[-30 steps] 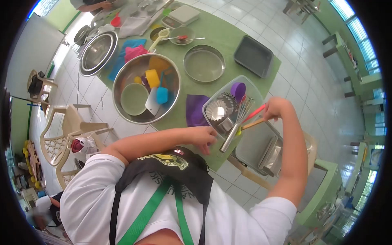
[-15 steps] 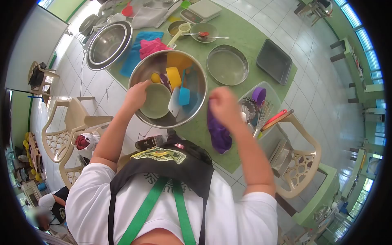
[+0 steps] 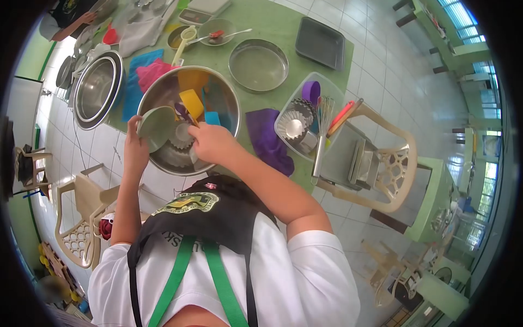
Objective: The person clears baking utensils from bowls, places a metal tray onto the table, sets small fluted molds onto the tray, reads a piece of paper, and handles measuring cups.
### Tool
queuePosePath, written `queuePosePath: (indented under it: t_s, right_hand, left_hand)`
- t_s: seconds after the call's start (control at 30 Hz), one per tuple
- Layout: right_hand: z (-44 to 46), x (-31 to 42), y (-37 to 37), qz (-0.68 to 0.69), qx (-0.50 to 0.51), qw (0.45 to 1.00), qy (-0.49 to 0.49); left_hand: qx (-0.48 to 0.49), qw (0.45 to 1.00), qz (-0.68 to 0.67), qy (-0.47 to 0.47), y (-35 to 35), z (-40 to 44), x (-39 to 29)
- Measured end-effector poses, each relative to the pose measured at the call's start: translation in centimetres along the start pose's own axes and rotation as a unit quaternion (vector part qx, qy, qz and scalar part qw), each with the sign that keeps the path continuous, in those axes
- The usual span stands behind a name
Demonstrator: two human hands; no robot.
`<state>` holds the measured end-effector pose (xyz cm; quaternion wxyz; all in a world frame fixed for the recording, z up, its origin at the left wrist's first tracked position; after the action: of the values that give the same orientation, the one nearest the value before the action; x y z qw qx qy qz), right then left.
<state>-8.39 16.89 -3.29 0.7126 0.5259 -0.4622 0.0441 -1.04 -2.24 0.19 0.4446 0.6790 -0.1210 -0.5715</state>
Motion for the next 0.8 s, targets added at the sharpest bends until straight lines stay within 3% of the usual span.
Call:
queuePosePath:
  t_s: [0.07,0.17,0.37,0.47,0.57,0.6,0.67,0.7,0.8]
  right_hand:
    - [0.1,0.5,-1.3,-0.03,0.022,0.999,-0.014]
    - [0.4,0.0,-5.0,-0.076,0.149,0.983,-0.082]
    - [0.2,-2.3,-0.5,-0.033,0.033,0.99,-0.133]
    - [0.2,-2.8,6.5,0.017,-0.047,0.978,-0.204]
    - [1.2,-2.5,9.8,-0.008,-0.176,0.976,-0.127]
    - [1.7,-2.8,9.7,-0.008,-0.177,0.976,-0.127]
    - [2.3,-2.5,10.4,-0.054,-0.22,0.97,-0.087]
    - [2.5,-2.5,10.4,-0.055,-0.221,0.97,-0.088]
    - [2.8,-2.6,10.3,-0.132,-0.201,0.963,-0.12]
  left_hand:
    - [-0.006,1.0,-0.007,-0.029,-0.5,0.1,-0.5]
    - [0.002,0.999,0.047,0.008,-1.1,-0.1,-0.9]
    - [-0.044,0.998,0.037,-0.014,2.1,0.5,-2.4]
    - [0.062,0.996,-0.028,-0.052,1.7,0.7,-2.9]
    - [0.159,0.986,-0.033,-0.045,-1.7,0.6,-2.2]
    - [0.159,0.986,-0.033,-0.046,-2.3,0.8,-2.1]
    - [0.228,0.972,0.055,-0.022,-4.2,0.9,-2.3]
    - [0.23,0.964,0.113,-0.069,-4.8,1.4,-2.3]
    - [0.199,0.965,0.117,-0.125,-5.9,5.0,-3.9]
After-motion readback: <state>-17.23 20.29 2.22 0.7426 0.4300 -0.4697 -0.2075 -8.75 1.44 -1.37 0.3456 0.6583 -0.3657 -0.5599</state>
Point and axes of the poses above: each hand's wrist, its own z-axis towards the middle knuckle, its own y-axis out of the back of the hand, x = y × z, the point moved 9 cm from there along z, towards the middle knuckle
